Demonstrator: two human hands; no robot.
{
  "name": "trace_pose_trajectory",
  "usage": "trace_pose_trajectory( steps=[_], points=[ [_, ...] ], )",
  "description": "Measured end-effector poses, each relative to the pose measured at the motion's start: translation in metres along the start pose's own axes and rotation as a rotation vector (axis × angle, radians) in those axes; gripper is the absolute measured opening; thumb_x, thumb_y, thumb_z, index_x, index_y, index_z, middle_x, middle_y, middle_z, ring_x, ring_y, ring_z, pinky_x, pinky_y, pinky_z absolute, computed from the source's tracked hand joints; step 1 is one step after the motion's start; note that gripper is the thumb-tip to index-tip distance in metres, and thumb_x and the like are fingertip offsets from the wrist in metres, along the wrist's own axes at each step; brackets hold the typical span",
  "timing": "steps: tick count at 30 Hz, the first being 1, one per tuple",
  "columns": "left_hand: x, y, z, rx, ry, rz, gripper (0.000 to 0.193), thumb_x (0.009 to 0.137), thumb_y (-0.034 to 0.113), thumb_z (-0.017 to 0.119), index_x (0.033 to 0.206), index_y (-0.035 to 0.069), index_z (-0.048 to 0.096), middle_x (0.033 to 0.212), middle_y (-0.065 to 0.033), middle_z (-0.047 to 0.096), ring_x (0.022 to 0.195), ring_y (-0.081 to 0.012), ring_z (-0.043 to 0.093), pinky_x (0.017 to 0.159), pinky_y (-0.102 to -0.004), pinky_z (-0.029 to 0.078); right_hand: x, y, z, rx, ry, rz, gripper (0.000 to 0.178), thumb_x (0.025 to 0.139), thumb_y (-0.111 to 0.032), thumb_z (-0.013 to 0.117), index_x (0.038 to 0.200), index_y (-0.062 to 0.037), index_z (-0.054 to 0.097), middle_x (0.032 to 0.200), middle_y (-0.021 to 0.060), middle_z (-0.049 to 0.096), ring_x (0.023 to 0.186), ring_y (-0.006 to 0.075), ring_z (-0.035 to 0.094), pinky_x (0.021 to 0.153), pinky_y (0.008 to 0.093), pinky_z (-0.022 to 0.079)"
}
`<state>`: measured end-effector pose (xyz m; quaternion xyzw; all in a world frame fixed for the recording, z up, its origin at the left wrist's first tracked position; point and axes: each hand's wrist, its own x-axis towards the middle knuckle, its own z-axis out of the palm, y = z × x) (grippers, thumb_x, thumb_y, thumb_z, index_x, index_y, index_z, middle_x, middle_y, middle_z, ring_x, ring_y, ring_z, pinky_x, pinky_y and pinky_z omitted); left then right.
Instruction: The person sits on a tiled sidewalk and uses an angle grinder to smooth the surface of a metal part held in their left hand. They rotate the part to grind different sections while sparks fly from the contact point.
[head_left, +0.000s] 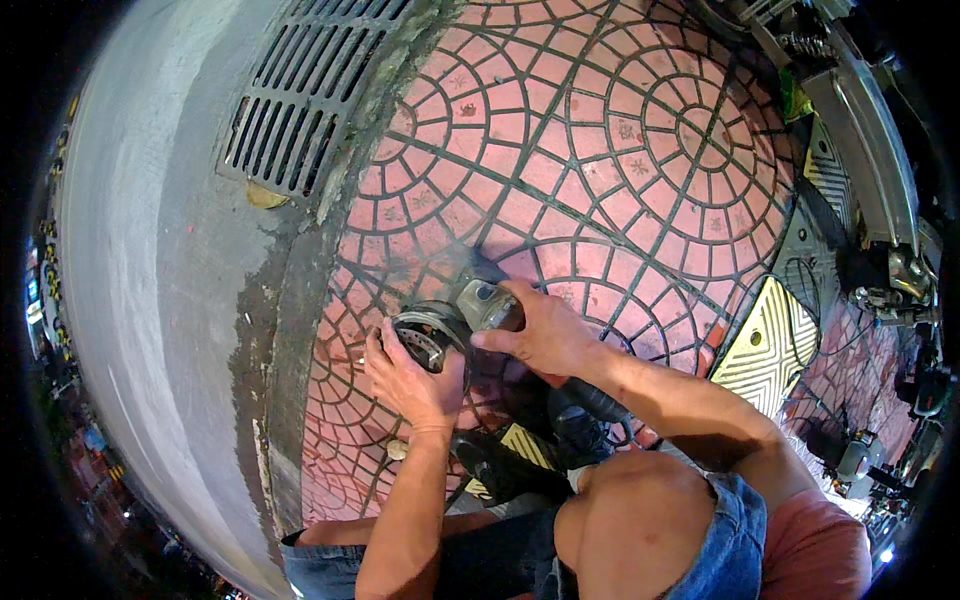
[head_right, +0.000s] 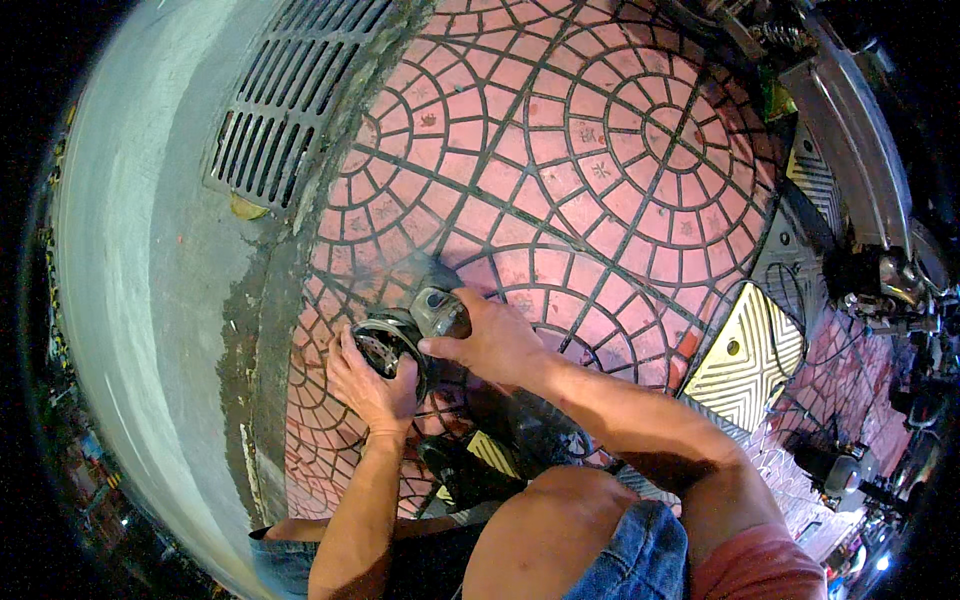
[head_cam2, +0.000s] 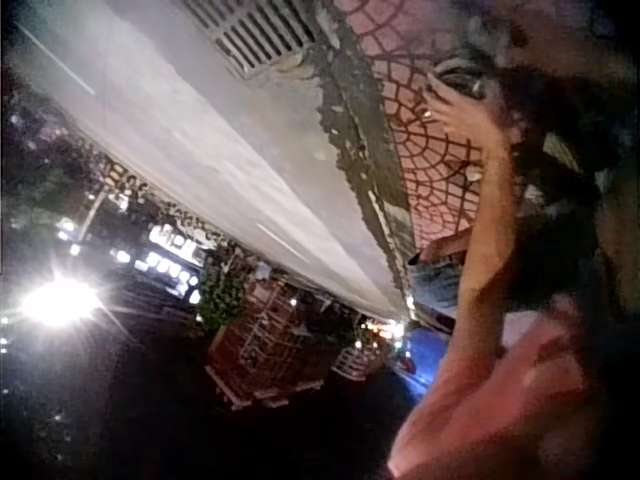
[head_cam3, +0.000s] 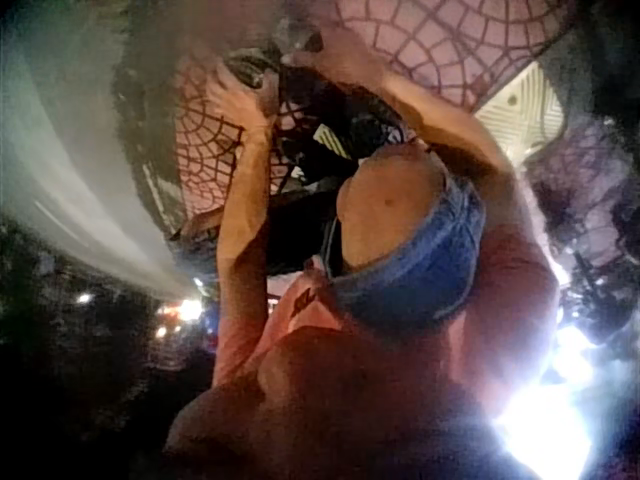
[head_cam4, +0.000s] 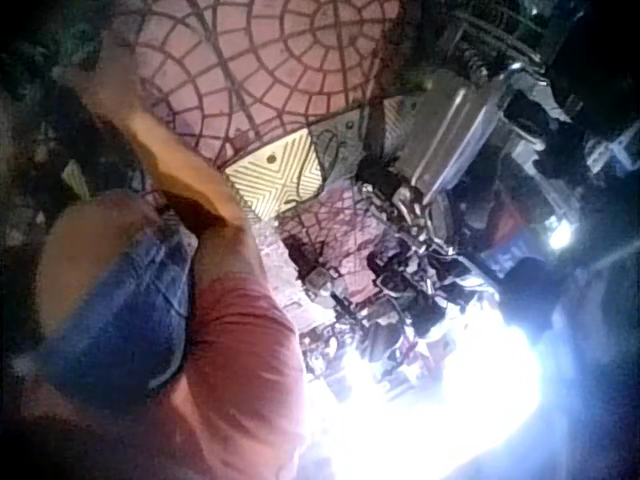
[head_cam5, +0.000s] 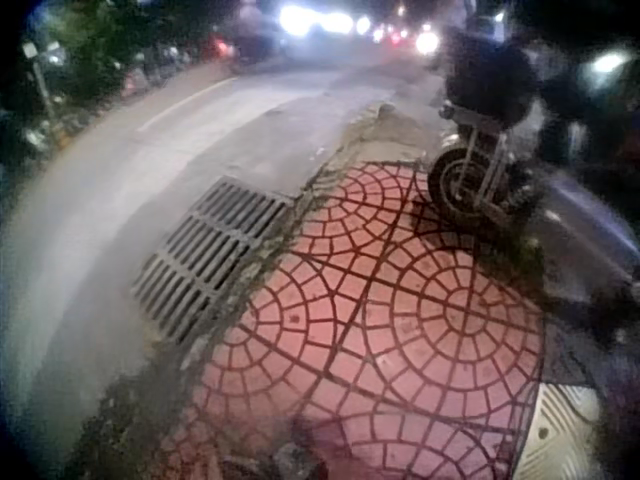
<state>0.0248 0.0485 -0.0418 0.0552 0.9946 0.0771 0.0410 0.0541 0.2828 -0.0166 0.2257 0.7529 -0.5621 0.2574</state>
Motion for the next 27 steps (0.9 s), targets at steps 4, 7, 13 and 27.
trace_pose_trajectory(
  steps=[4, 7, 13, 27],
  points=[
    [0.0, 0.001, 0.0, -0.023, -0.024, 0.022, 0.108, 0.073, 0.038, 0.088, 0.168, 0.007, 0.045, 0.164, -0.0278, 0.048, 0.152, -0.0495, 0.044, 0.127, -0.0633, 0.031, 0.007, -0.007, 0.0, -0.028, -0.004, -0.003, 0.084, 0.091, -0.059, 0.087, 0.144, 0.0011, 0.063, 0.121, 0.032, 0.078, 0.119, 0.0481, 0.076, 0.102, 0.055, 0.059],
    [-0.001, -0.001, 0.001, -0.027, -0.006, 0.042, 0.109, 0.073, 0.038, 0.089, 0.167, 0.007, 0.046, 0.163, -0.028, 0.049, 0.151, -0.0499, 0.045, 0.126, -0.0641, 0.032, 0.018, -0.005, 0.005, -0.044, 0.015, -0.075, 0.084, 0.091, -0.059, 0.088, 0.144, 0.0015, 0.062, 0.121, 0.0327, 0.078, 0.118, 0.0479, 0.077, 0.101, 0.0543, 0.059],
    [0.0, -0.003, -0.003, -0.059, -0.015, 0.062, 0.104, 0.073, 0.038, 0.088, 0.165, 0.005, 0.05, 0.163, -0.0284, 0.05, 0.149, -0.0501, 0.047, 0.124, -0.0622, 0.035, 0.049, -0.012, 0.01, -0.078, -0.018, -0.124, 0.083, 0.09, -0.059, 0.088, 0.141, 0.003, 0.065, 0.115, 0.0317, 0.079, 0.11, 0.0468, 0.079, 0.098, 0.0537, 0.06],
    [0.0, 0.005, 0.001, -0.085, -0.103, 0.033, 0.113, 0.068, 0.044, 0.091, 0.167, 0.01, 0.046, 0.163, -0.0283, 0.046, 0.155, -0.0544, 0.039, 0.124, -0.0699, 0.031, 0.187, -0.07, 0.04, -0.399, -0.471, -0.3, 0.081, 0.083, -0.07, 0.086, 0.127, -0.0022, 0.079, 0.12, 0.0269, 0.081, 0.117, 0.0422, 0.077, 0.1, 0.0481, 0.059]
  ],
)
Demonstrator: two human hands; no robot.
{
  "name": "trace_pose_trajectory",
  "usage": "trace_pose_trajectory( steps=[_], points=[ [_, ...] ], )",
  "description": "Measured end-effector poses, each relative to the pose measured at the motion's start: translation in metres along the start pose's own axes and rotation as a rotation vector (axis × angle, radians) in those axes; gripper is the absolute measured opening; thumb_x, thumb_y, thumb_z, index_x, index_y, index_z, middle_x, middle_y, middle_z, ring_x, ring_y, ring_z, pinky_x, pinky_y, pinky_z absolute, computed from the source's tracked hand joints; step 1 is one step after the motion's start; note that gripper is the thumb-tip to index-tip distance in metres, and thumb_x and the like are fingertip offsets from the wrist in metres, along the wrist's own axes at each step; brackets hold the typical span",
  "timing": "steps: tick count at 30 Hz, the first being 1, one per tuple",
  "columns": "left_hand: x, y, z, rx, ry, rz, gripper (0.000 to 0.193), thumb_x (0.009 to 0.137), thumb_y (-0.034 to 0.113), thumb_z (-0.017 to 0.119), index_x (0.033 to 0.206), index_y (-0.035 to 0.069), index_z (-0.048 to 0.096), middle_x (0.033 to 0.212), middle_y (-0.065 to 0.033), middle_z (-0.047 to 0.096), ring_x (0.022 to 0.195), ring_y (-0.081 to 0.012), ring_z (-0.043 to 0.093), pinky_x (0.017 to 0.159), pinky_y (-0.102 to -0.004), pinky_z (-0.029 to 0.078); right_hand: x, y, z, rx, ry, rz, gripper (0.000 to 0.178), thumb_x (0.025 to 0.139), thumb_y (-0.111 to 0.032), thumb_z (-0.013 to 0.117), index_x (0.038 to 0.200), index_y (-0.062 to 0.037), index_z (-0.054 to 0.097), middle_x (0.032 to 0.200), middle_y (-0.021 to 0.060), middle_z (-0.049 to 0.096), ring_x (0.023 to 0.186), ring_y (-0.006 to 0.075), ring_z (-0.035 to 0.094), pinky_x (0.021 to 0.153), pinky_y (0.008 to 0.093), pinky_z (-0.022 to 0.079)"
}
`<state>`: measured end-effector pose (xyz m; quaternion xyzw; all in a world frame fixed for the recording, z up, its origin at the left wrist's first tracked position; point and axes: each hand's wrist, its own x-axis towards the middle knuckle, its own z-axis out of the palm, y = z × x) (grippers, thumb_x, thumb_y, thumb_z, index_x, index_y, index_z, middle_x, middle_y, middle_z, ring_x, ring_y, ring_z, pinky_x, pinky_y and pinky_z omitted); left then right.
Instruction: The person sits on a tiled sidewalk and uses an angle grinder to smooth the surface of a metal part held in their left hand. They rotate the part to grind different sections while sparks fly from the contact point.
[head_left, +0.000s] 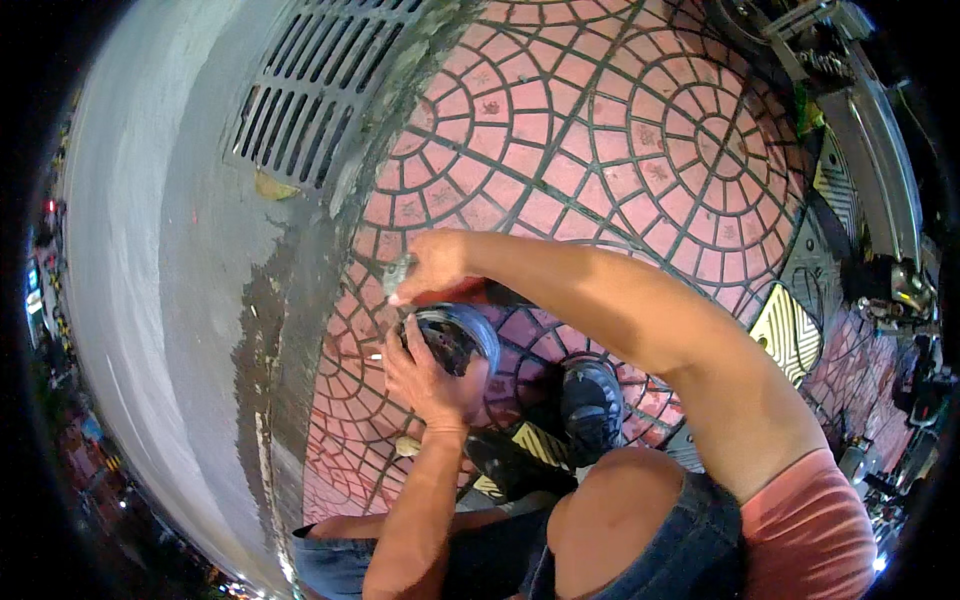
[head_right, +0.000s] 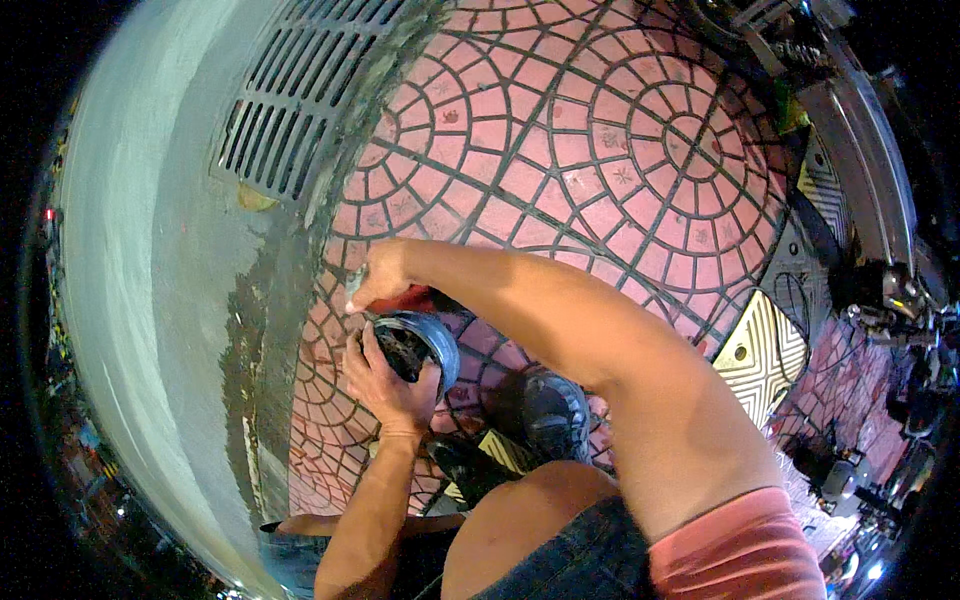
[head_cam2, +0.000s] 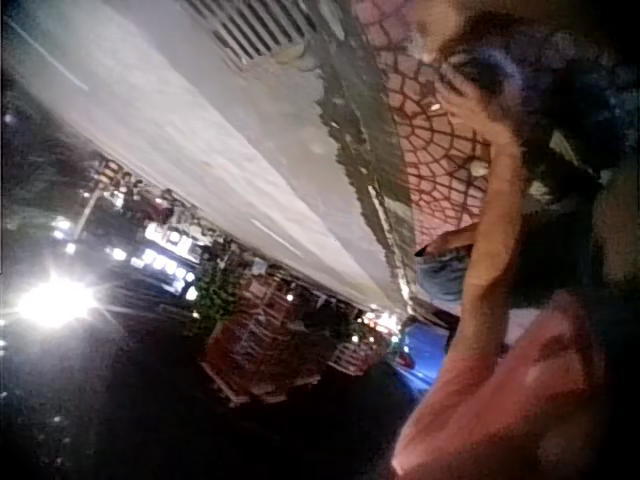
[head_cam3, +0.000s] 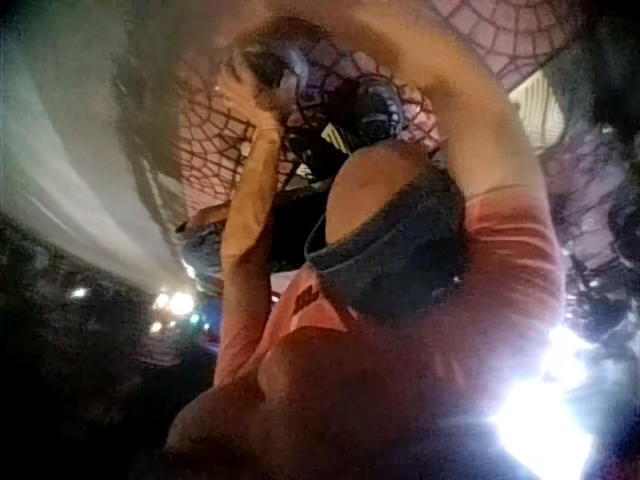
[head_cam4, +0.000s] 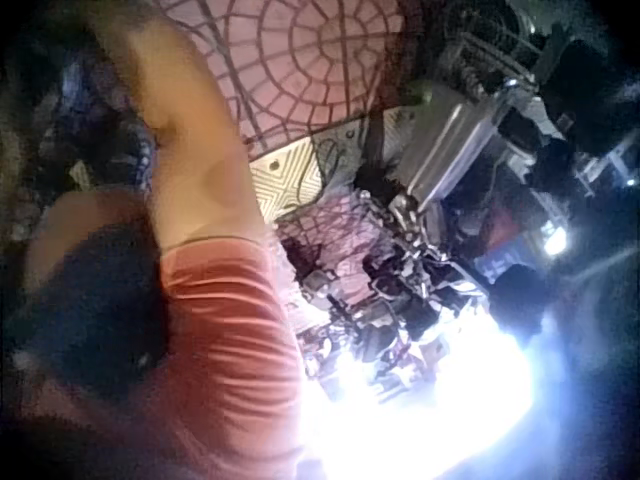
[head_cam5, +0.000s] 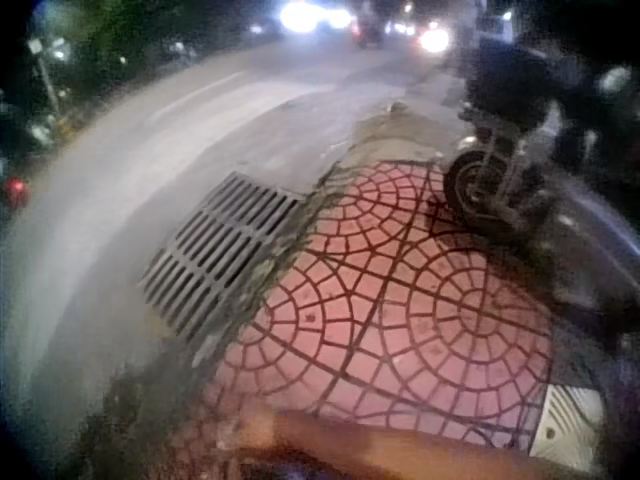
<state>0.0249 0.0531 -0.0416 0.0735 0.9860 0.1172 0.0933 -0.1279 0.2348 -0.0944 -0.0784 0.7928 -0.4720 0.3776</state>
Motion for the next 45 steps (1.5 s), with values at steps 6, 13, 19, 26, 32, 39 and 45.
trace_pose_trajectory(
  steps=[6, 13, 19, 26, 32, 39, 45],
  points=[
    [-0.002, -0.008, 0.0, 0.038, 0.066, 0.022, 0.108, 0.072, 0.038, 0.091, 0.166, 0.009, 0.048, 0.165, -0.0274, 0.048, 0.153, -0.0503, 0.044, 0.126, -0.0642, 0.033, -0.037, 0.003, 0.006, 0.236, 0.266, 0.052, 0.083, 0.087, -0.065, 0.086, 0.137, -0.0002, 0.074, 0.125, 0.0279, 0.08, 0.117, 0.0422, 0.077, 0.102, 0.0483, 0.059],
    [-0.001, -0.002, -0.001, 0.062, 0.135, -0.054, 0.107, 0.071, 0.043, 0.089, 0.164, 0.009, 0.05, 0.163, -0.0264, 0.05, 0.151, -0.0498, 0.046, 0.121, -0.0644, 0.038, -0.169, 0.025, 0.046, 0.392, 0.5, 0.258, 0.092, 0.089, -0.063, 0.089, 0.148, 0.0022, 0.064, 0.122, 0.0284, 0.079, 0.115, 0.0422, 0.078, 0.101, 0.0493, 0.06],
    [-0.001, -0.011, -0.007, 0.025, 0.074, 0.178, 0.103, 0.075, 0.039, 0.083, 0.167, 0.007, 0.047, 0.164, -0.0285, 0.047, 0.15, -0.0508, 0.044, 0.126, -0.0648, 0.032, -0.198, 0.019, 0.081, 0.36, 0.563, 0.323, 0.084, 0.091, -0.059, 0.087, 0.147, -0.0017, 0.065, 0.127, 0.0296, 0.078, 0.117, 0.0458, 0.077, 0.103, 0.0536, 0.059],
    [0.035, -0.046, -0.022, 0.208, -0.047, 0.465, 0.107, 0.077, 0.048, 0.079, 0.169, 0.007, 0.044, 0.171, -0.0292, 0.04, 0.157, -0.0541, 0.037, 0.127, -0.0683, 0.03, -0.144, 0.028, 0.072, 0.431, 0.49, 0.211, 0.094, 0.089, -0.063, 0.087, 0.152, 0.0025, 0.063, 0.131, 0.027, 0.078, 0.123, 0.0418, 0.076, 0.106, 0.0479, 0.059],
    [0.056, -0.059, -0.047, 0.16, -0.112, 0.596, 0.113, 0.084, 0.057, 0.082, 0.173, 0.004, 0.037, 0.179, -0.0293, 0.033, 0.164, -0.0532, 0.03, 0.133, -0.068, 0.024, -0.152, 0.002, 0.047, 0.517, 0.512, 0.289, 0.099, 0.089, -0.065, 0.087, 0.156, 0.003, 0.06, 0.133, 0.025, 0.079, 0.123, 0.039, 0.077, 0.106, 0.0446, 0.059],
    [0.046, -0.015, -0.032, 0.094, -0.093, -0.158, 0.112, 0.088, 0.056, 0.086, 0.172, 0.001, 0.037, 0.168, -0.0346, 0.043, 0.154, -0.0537, 0.043, 0.129, -0.0601, 0.035, -0.189, 0.019, 0.069, 0.515, 0.644, 0.255, 0.081, 0.091, -0.056, 0.088, 0.145, 0.0013, 0.067, 0.128, 0.0273, 0.079, 0.118, 0.0411, 0.078, 0.104, 0.0501, 0.059],
    [0.007, -0.014, -0.022, 0.038, -0.068, -0.049, 0.107, 0.084, 0.048, 0.086, 0.167, -0.003, 0.042, 0.164, -0.0362, 0.047, 0.15, -0.0538, 0.046, 0.127, -0.0613, 0.037, -0.211, 0.012, 0.084, 0.437, 0.605, 0.309, 0.088, 0.092, -0.057, 0.087, 0.153, 0.0, 0.06, 0.119, 0.0303, 0.08, 0.115, 0.0478, 0.078, 0.102, 0.0543, 0.06]
  ],
)
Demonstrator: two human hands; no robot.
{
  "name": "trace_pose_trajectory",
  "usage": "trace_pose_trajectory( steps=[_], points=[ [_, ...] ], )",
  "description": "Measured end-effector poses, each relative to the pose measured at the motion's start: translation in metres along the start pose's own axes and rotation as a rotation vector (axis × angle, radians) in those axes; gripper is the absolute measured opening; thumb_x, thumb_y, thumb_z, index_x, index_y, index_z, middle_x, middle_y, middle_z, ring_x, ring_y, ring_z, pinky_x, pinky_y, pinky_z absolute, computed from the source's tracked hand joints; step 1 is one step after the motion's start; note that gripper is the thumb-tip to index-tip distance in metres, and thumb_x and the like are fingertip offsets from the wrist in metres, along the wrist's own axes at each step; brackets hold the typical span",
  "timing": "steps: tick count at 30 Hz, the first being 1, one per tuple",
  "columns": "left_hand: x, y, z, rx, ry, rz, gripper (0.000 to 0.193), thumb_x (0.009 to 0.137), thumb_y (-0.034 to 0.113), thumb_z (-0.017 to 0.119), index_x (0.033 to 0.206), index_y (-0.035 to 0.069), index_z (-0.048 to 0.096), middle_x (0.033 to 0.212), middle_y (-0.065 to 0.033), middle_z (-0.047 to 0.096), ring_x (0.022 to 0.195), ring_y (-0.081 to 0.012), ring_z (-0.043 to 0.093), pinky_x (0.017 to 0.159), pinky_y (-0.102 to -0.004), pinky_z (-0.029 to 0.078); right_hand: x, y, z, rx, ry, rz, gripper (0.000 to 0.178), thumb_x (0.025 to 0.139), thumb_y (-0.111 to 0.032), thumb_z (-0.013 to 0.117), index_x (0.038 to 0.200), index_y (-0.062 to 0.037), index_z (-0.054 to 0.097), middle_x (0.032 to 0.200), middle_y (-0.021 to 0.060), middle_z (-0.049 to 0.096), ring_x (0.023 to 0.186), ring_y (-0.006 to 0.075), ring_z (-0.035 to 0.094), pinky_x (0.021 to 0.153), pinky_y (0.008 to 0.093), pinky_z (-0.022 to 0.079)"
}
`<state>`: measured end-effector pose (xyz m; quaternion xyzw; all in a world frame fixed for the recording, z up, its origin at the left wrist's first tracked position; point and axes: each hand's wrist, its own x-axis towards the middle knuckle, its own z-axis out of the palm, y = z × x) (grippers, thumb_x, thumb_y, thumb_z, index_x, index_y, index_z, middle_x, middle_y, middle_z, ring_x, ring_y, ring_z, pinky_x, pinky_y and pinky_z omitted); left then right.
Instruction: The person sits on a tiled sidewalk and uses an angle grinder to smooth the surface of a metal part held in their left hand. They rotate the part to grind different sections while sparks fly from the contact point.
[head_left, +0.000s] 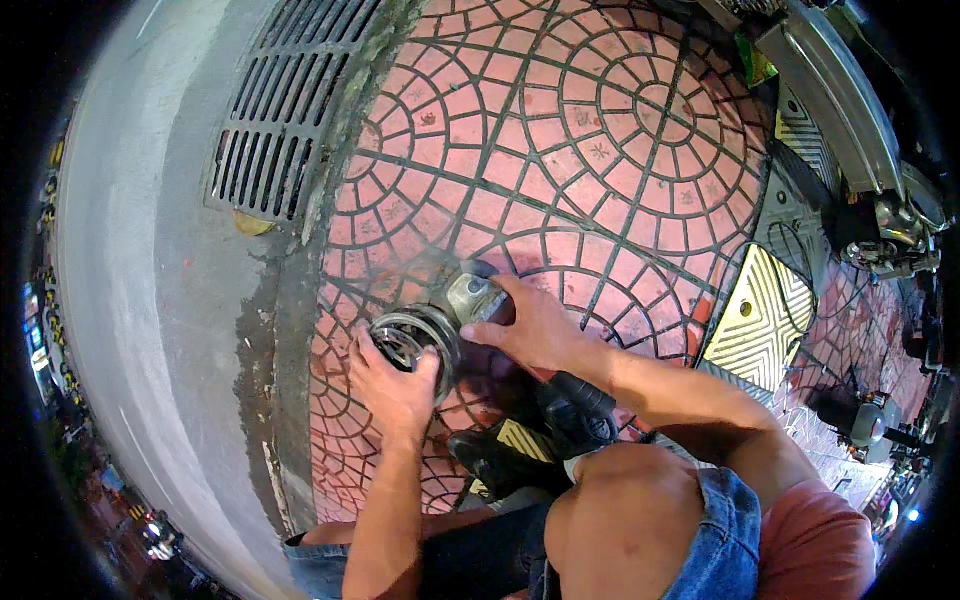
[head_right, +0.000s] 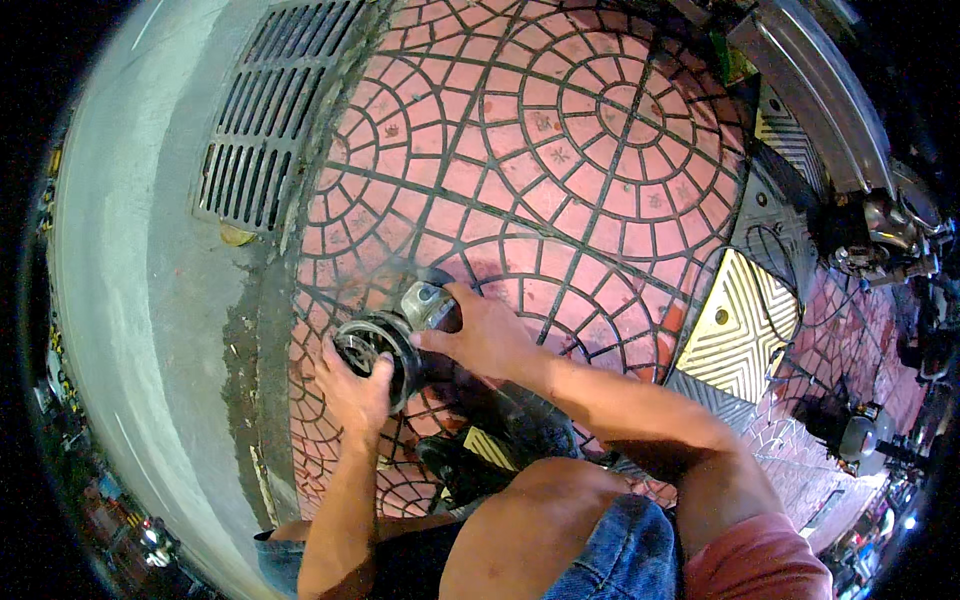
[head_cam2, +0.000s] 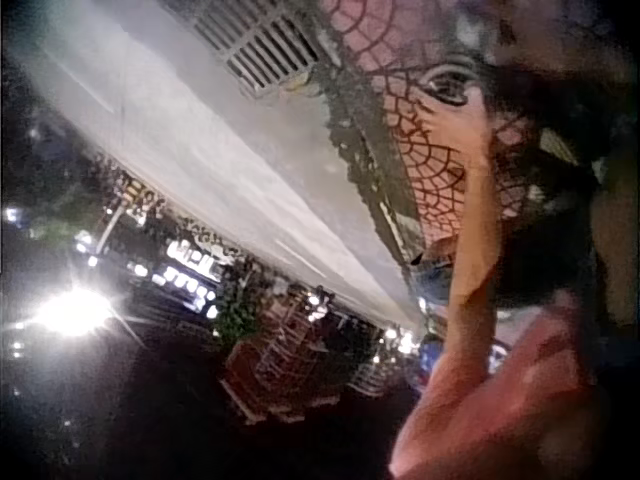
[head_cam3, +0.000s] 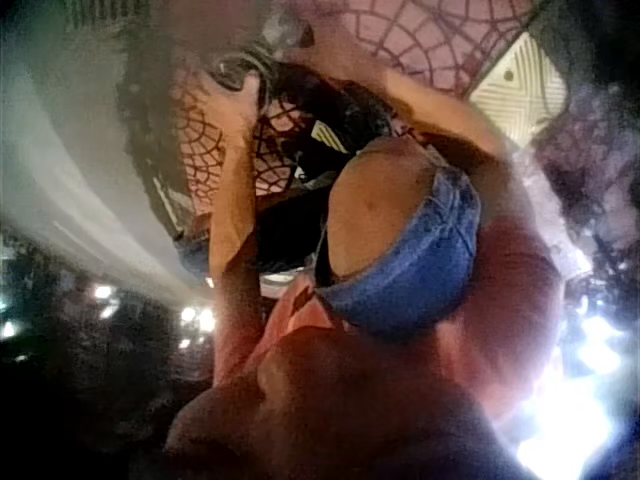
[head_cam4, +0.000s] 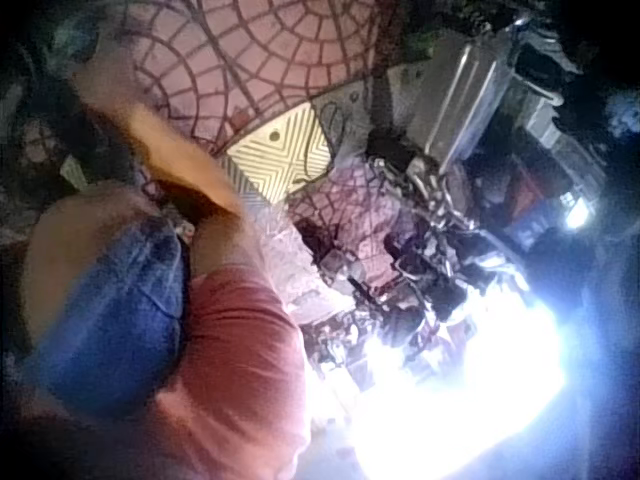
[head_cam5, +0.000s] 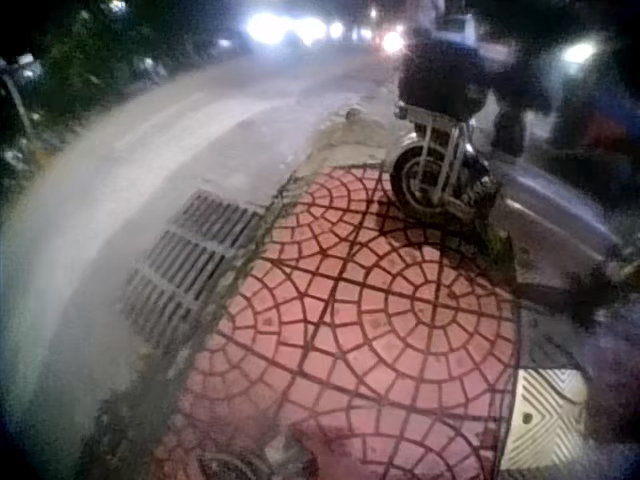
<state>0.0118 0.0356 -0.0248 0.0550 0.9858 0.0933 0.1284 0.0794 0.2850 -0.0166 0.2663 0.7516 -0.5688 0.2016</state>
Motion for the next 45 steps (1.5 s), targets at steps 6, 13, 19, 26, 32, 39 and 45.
trace_pose_trajectory(
  steps=[6, 13, 19, 26, 32, 39, 45],
  points=[
    [-0.009, 0.008, 0.022, 0.026, 0.114, -0.011, 0.112, 0.081, 0.043, 0.085, 0.172, 0.001, 0.037, 0.169, -0.0349, 0.043, 0.153, -0.0537, 0.042, 0.13, -0.0621, 0.031, -0.005, -0.002, -0.002, -0.002, -0.013, 0.0, 0.089, 0.091, -0.055, 0.089, 0.154, -0.0003, 0.059, 0.124, 0.0307, 0.079, 0.117, 0.0491, 0.076, 0.104, 0.054, 0.059],
    [-0.009, 0.006, 0.022, 0.036, 0.127, 0.026, 0.118, 0.073, 0.044, 0.09, 0.171, 0.004, 0.038, 0.169, -0.0314, 0.043, 0.152, -0.0541, 0.044, 0.126, -0.0643, 0.035, 0.008, -0.01, 0.01, -0.055, -0.027, 0.003, 0.089, 0.092, -0.055, 0.089, 0.154, 0.0002, 0.058, 0.123, 0.0321, 0.078, 0.117, 0.047, 0.077, 0.103, 0.0538, 0.06],
    [-0.008, 0.008, 0.015, 0.03, 0.078, 0.032, 0.118, 0.073, 0.04, 0.09, 0.171, 0.001, 0.037, 0.168, -0.033, 0.042, 0.153, -0.0538, 0.041, 0.129, -0.0637, 0.03, 0.023, -0.027, 0.004, -0.077, -0.125, 0.075, 0.087, 0.092, -0.056, 0.088, 0.151, 0.0021, 0.059, 0.118, 0.0319, 0.079, 0.108, 0.0453, 0.08, 0.096, 0.053, 0.062],
    [-0.008, 0.015, 0.01, 0.014, 0.057, 0.051, 0.118, 0.071, 0.038, 0.089, 0.17, 0.0, 0.037, 0.166, -0.0334, 0.044, 0.15, -0.0542, 0.042, 0.13, -0.0639, 0.028, 0.055, -0.01, 0.02, -0.114, -0.025, -0.192, 0.087, 0.091, -0.056, 0.088, 0.147, 0.0053, 0.062, 0.114, 0.0318, 0.079, 0.109, 0.0465, 0.079, 0.095, 0.0533, 0.061],
    [-0.008, 0.005, 0.014, -0.022, 0.083, 0.074, 0.116, 0.071, 0.039, 0.088, 0.169, 0.001, 0.038, 0.164, -0.0325, 0.044, 0.147, -0.0547, 0.044, 0.125, -0.0648, 0.033, 0.092, -0.042, 0.015, -0.201, -0.26, -0.133, 0.09, 0.088, -0.063, 0.087, 0.138, 0.009, 0.066, 0.118, 0.0323, 0.079, 0.113, 0.05, 0.077, 0.098, 0.054, 0.06],
    [-0.011, 0.004, 0.016, -0.017, 0.089, 0.079, 0.116, 0.071, 0.042, 0.087, 0.169, 0.0, 0.037, 0.165, -0.0328, 0.043, 0.149, -0.0553, 0.041, 0.127, -0.0655, 0.031, 0.146, -0.083, 0.027, -0.347, -0.53, -0.223, 0.078, 0.085, -0.062, 0.088, 0.13, 0.001, 0.075, 0.115, 0.0267, 0.081, 0.111, 0.0419, 0.079, 0.096, 0.0499, 0.06],
    [-0.009, 0.014, 0.012, 0.041, 0.034, 0.07, 0.115, 0.079, 0.044, 0.083, 0.171, -0.003, 0.034, 0.166, -0.0357, 0.041, 0.155, -0.0556, 0.037, 0.132, -0.0636, 0.026, 0.172, -0.093, 0.06, -0.334, -0.573, -0.245, 0.079, 0.086, -0.063, 0.083, 0.13, 0.0021, 0.074, 0.121, 0.0277, 0.08, 0.116, 0.042, 0.078, 0.098, 0.0527, 0.059]
  ],
)
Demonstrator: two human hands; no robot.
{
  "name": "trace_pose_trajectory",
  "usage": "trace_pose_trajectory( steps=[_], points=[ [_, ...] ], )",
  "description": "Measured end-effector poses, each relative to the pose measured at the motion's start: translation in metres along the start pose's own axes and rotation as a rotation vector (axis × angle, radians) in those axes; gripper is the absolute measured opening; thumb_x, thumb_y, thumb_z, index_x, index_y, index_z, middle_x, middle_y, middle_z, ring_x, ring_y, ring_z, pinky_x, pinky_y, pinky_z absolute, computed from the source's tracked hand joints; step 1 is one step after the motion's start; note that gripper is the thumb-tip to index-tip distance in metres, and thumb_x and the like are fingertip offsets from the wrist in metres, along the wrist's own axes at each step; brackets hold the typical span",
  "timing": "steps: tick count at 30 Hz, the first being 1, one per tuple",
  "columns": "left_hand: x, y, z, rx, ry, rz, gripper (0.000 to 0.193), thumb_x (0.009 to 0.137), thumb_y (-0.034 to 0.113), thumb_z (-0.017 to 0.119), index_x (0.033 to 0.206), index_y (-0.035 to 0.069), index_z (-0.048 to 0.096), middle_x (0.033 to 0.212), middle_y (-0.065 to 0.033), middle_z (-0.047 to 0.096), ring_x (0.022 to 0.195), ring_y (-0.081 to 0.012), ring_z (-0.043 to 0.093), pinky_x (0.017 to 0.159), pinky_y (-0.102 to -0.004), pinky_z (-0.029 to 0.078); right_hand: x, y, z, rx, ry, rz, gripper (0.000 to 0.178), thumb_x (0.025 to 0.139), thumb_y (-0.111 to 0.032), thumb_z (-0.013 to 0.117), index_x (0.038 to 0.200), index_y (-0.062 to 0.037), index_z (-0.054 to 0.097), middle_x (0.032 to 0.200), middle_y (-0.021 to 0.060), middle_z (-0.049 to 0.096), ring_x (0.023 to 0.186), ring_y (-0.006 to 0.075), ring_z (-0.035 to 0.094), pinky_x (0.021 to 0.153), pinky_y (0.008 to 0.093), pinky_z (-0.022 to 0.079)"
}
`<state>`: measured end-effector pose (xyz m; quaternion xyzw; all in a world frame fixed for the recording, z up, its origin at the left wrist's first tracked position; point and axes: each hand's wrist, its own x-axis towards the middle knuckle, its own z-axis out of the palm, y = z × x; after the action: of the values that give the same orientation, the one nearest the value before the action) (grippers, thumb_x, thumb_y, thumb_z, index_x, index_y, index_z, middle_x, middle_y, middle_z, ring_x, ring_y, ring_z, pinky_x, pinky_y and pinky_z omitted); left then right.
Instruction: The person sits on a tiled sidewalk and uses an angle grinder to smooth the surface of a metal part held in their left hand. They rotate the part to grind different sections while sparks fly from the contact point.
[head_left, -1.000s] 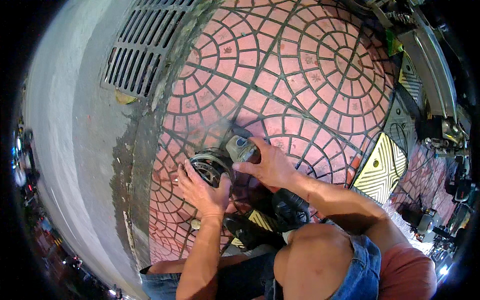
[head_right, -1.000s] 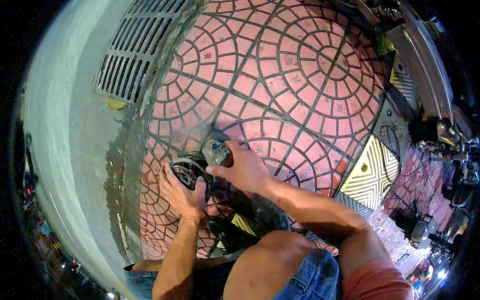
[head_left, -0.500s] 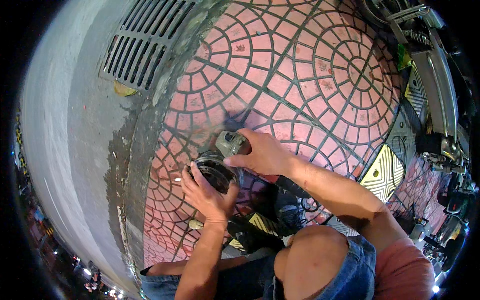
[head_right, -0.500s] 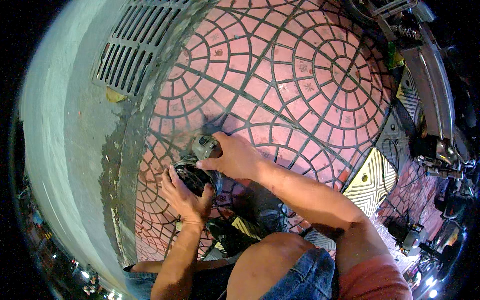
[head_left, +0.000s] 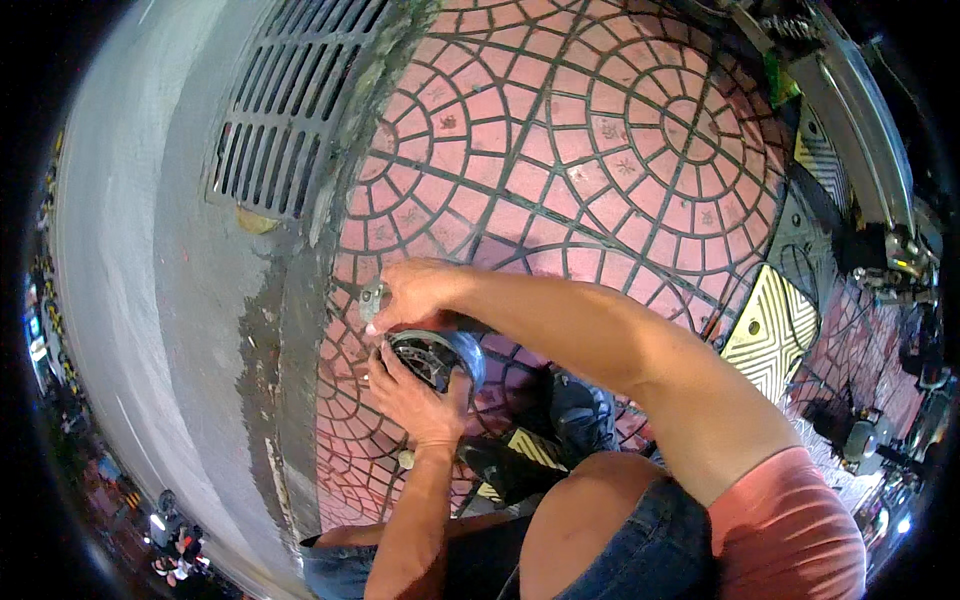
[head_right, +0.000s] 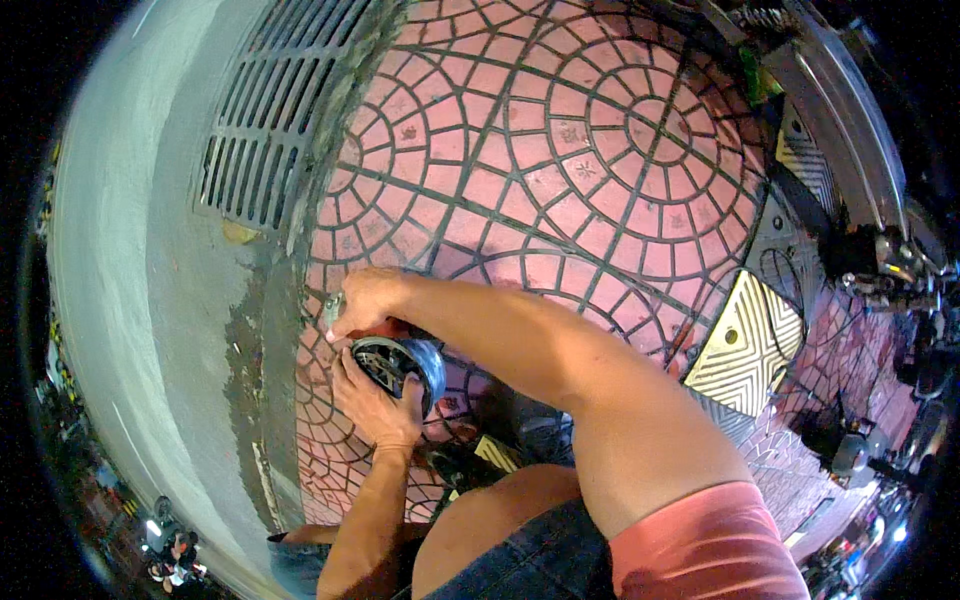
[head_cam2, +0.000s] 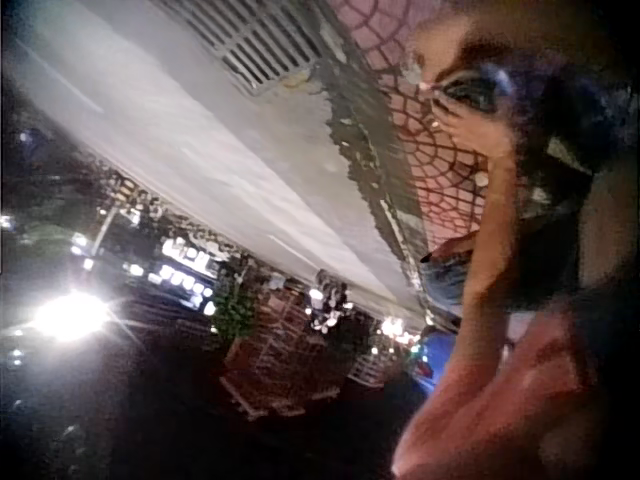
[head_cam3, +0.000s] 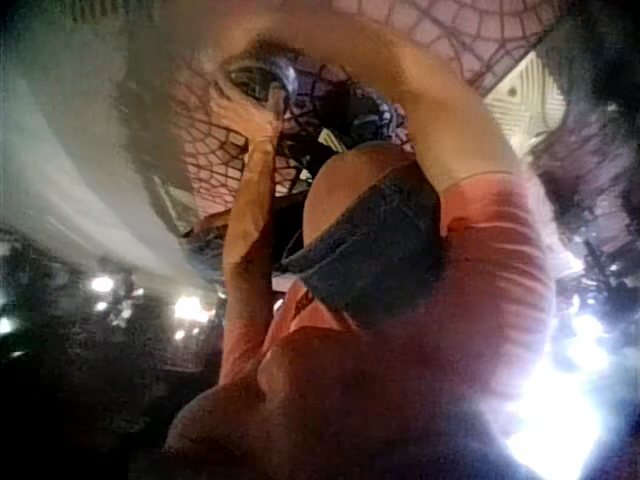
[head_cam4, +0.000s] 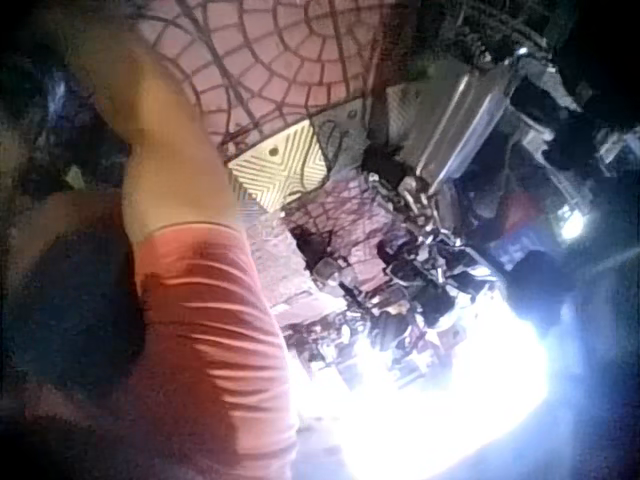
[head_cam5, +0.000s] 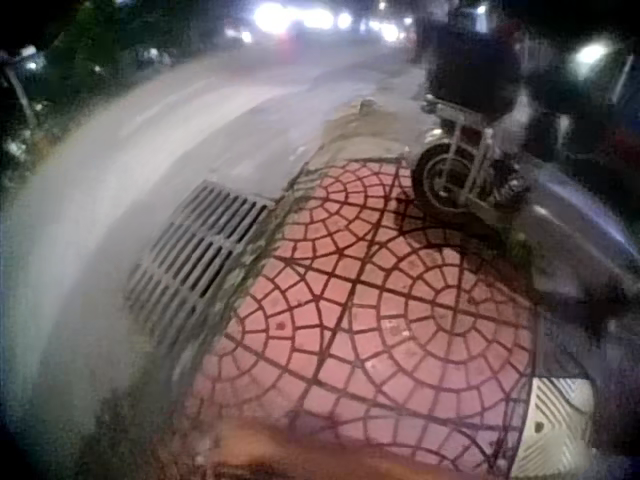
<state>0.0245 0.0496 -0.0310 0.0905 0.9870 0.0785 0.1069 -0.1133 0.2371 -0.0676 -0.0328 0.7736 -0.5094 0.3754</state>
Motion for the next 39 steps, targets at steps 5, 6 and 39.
trace_pose_trajectory(
  steps=[5, 6, 39],
  points=[
    [0.008, -0.009, 0.011, -0.108, -0.016, -0.277, 0.105, 0.094, 0.052, 0.073, 0.172, -0.005, 0.033, 0.17, -0.0375, 0.039, 0.157, -0.0552, 0.036, 0.133, -0.0624, 0.027, -0.08, 0.014, 0.012, 0.29, 0.299, 0.123, 0.085, 0.089, -0.062, 0.084, 0.145, 0.0006, 0.066, 0.124, 0.027, 0.079, 0.119, 0.0436, 0.076, 0.102, 0.0524, 0.059],
    [0.012, -0.011, 0.013, -0.142, -0.016, -0.385, 0.104, 0.095, 0.054, 0.071, 0.172, -0.005, 0.033, 0.17, -0.0375, 0.039, 0.157, -0.0552, 0.036, 0.132, -0.0625, 0.027, -0.096, 0.02, 0.015, 0.344, 0.346, 0.158, 0.087, 0.09, -0.061, 0.084, 0.146, 0.002, 0.064, 0.124, 0.0276, 0.079, 0.121, 0.0439, 0.076, 0.102, 0.0527, 0.059],
    [-0.004, 0.001, 0.005, -0.004, 0.069, -0.056, 0.114, 0.072, 0.039, 0.091, 0.166, -0.001, 0.043, 0.162, -0.0339, 0.046, 0.147, -0.0548, 0.044, 0.126, -0.0639, 0.033, -0.13, 0.043, 0.051, 0.339, 0.4, 0.188, 0.085, 0.091, -0.063, 0.087, 0.145, -0.001, 0.067, 0.125, 0.0287, 0.079, 0.121, 0.0459, 0.076, 0.104, 0.0516, 0.059]
  ],
)
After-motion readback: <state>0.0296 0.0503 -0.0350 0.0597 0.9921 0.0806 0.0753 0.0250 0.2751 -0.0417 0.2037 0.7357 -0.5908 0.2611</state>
